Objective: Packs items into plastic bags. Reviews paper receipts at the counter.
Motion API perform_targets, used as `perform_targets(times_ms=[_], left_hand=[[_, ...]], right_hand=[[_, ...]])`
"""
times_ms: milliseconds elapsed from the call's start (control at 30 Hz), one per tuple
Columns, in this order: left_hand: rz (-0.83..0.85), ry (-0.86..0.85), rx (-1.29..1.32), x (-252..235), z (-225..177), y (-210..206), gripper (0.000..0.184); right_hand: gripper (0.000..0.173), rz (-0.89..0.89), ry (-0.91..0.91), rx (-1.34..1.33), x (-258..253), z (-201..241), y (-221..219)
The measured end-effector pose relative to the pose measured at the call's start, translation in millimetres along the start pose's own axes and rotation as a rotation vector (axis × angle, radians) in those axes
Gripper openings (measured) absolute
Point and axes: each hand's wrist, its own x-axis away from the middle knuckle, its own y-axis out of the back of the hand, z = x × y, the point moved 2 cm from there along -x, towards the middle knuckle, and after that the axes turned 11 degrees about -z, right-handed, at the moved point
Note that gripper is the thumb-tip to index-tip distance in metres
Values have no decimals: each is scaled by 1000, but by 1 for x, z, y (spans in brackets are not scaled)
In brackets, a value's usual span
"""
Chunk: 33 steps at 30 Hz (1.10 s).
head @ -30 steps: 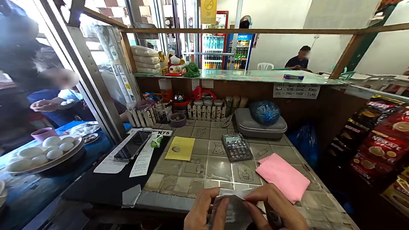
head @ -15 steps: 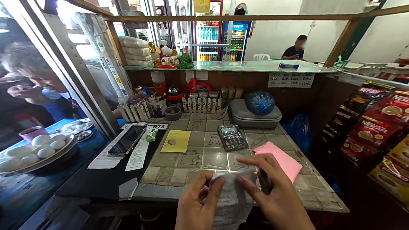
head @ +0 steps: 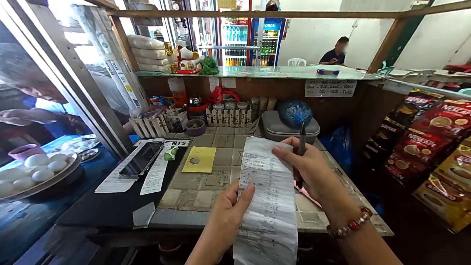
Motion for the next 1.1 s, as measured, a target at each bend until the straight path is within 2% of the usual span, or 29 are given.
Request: perform_targets(times_ms=[100,200,367,433,567,700,867,967,1100], left_hand=[[-79,-30,-63,-2,2,-4,27],[-188,-78,-139,-11,6,-3,27],[-375,-73,-235,-24,13,7,28],[-407,-81,-251,-28,14,8,27],[-438,-106,-260,-32,19,9,27],[-477,-103,-269,-34,22,9,28],[-471,-70,-235,-37,22,12,28],[-357,-77,-154,-47,29,16,26],[-259,-57,-117,-66,60,26,25]], right_hand=[[15,-21,-16,21,-3,-9,-2],[25,-69,-31,28,-8,-29,2],[39,96,-179,23,15,-67,13],[35,158,-162,26,33,-79,14],[27,149,-19,83,66,-92,9],[14,159,-61,106,83,-98,7],[14,140,-116,95,87,-109,12],[13,111,-154,105,82,-114,15],[15,76,-190,154,72,-133,17]])
